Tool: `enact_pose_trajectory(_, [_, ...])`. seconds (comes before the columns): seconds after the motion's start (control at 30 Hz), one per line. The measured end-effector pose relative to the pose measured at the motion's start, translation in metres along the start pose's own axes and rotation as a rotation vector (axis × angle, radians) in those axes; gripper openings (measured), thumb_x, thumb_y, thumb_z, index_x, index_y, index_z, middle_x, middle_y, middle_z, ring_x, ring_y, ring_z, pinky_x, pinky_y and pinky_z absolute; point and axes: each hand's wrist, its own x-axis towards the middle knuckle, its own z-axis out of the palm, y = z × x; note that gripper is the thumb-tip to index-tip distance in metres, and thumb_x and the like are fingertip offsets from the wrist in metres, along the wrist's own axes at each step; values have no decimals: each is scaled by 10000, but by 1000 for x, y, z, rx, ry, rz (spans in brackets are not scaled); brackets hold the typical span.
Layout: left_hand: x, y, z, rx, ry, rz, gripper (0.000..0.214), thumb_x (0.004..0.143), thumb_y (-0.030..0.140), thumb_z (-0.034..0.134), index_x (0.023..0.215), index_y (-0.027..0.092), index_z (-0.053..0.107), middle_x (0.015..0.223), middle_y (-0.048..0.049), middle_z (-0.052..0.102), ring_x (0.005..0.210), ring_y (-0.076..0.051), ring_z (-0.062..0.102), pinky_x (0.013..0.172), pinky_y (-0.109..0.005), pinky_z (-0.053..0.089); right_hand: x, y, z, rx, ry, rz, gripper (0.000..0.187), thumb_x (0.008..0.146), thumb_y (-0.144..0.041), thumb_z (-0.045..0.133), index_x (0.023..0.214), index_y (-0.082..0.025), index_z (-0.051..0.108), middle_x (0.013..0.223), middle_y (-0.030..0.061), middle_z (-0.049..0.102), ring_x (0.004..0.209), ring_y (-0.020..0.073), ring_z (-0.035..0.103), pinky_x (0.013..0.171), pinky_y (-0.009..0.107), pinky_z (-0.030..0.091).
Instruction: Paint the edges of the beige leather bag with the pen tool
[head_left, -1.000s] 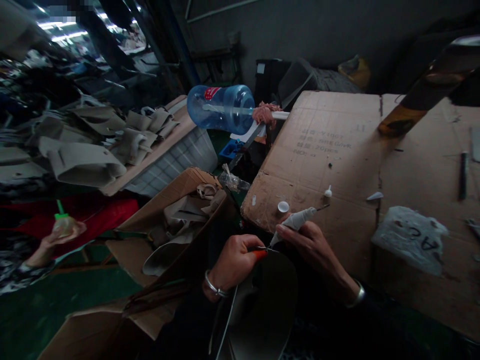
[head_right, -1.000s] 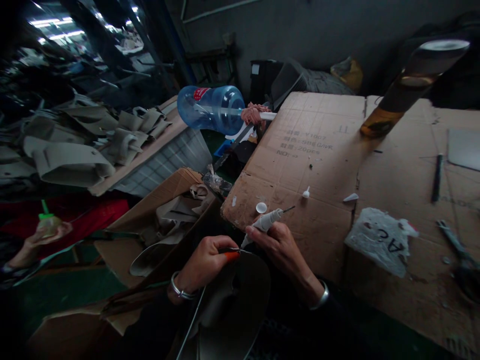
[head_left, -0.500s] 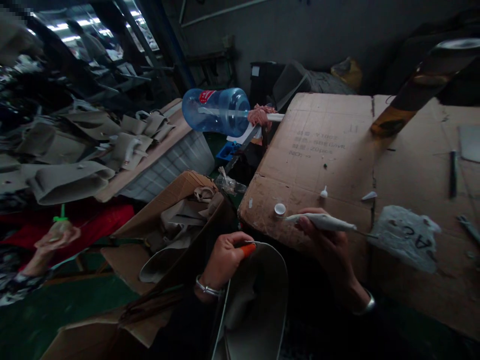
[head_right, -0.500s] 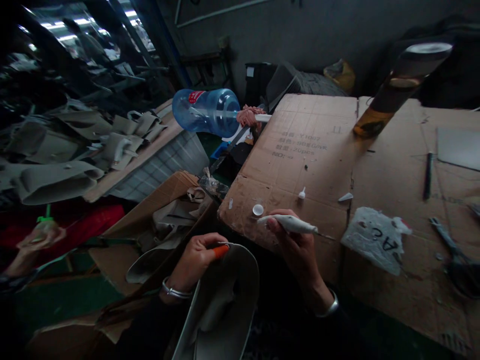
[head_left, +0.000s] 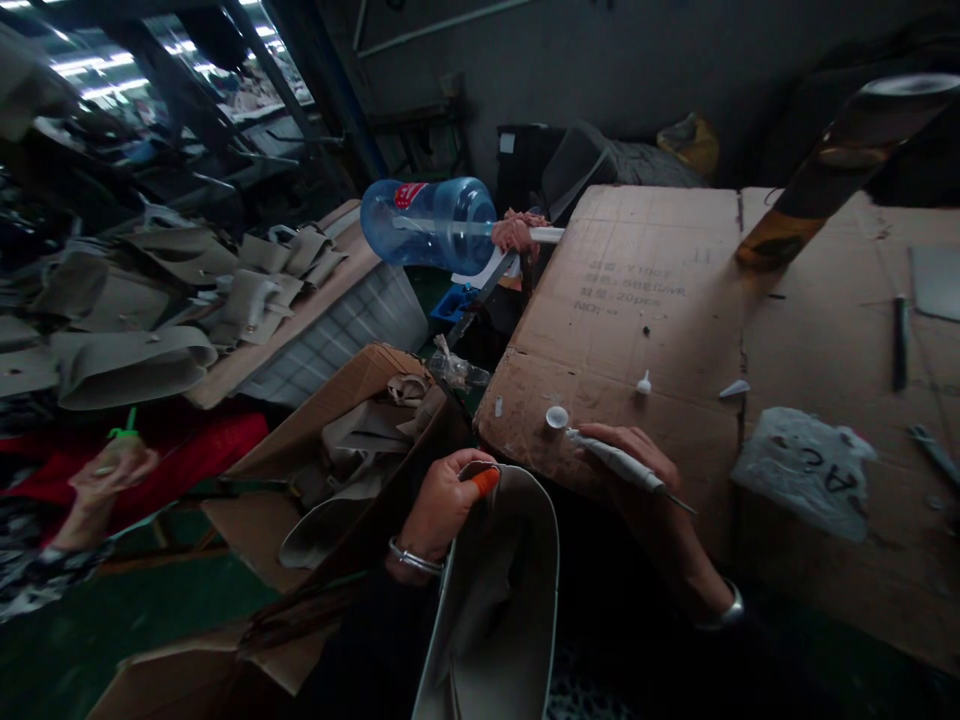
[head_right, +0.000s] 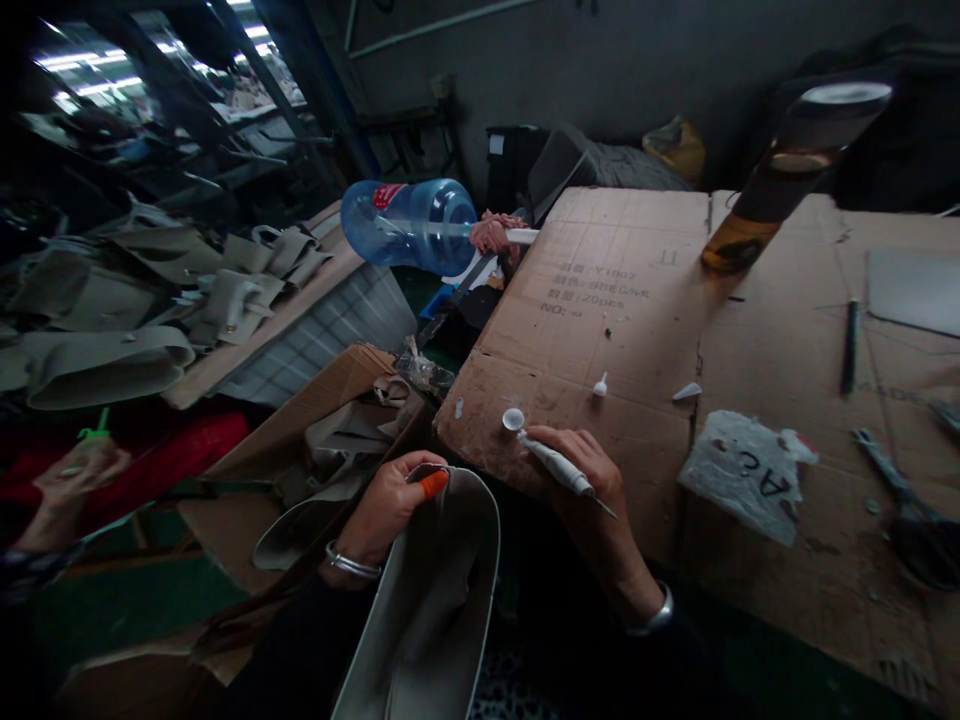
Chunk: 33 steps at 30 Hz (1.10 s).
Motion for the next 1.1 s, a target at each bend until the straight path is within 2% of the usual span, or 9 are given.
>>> enact_pose_trajectory(0.37, [-1,2,-2,-37,-65,-53,268,644,318,788,819,128,713,720,-1,657,682,-128,543,656,-244,418,0,-3,0,90,47,126,161,934,-330,709,1094,-306,704,1058,2,734,936,210,654,831,356,498])
enact_pose_trajectory(0.5, [-1,-1,-4,-44,-101,-64,296,657,329,807,858,122,744,759,-24,692,697,-135,568,673,-250,436,0,-19,0,379,88,311,161,926,-361,710,1075,-301,711,1050,4,733,919,194,668,794,309,511])
enact_pose_trajectory(0.6, [-1,-2,-6,-47,-123,-70,317,657,345,825,869,120,756,772,-34,704,706,-139,577,678,-250,443,3,-36,4,633,7,455,144,936,-393,689,998,-265,707,903,1,728,791,166,662,690,262,513])
enact_pose_trajectory(0.7, [-3,-2,-6,-42,-127,-70,313,650,342,836,857,120,759,757,-35,704,698,-141,579,665,-248,442,5,-47,11,767,-59,529,167,928,-396,699,937,-230,695,810,-8,685,725,142,623,650,234,497])
enact_pose_trajectory(1.1, [-10,-3,-10,-48,-202,-79,275,697,328,811,874,127,752,762,-49,721,667,-144,596,626,-247,449,12,-53,23,702,-114,562,285,872,-462,728,849,-186,665,723,4,624,666,164,572,621,287,478])
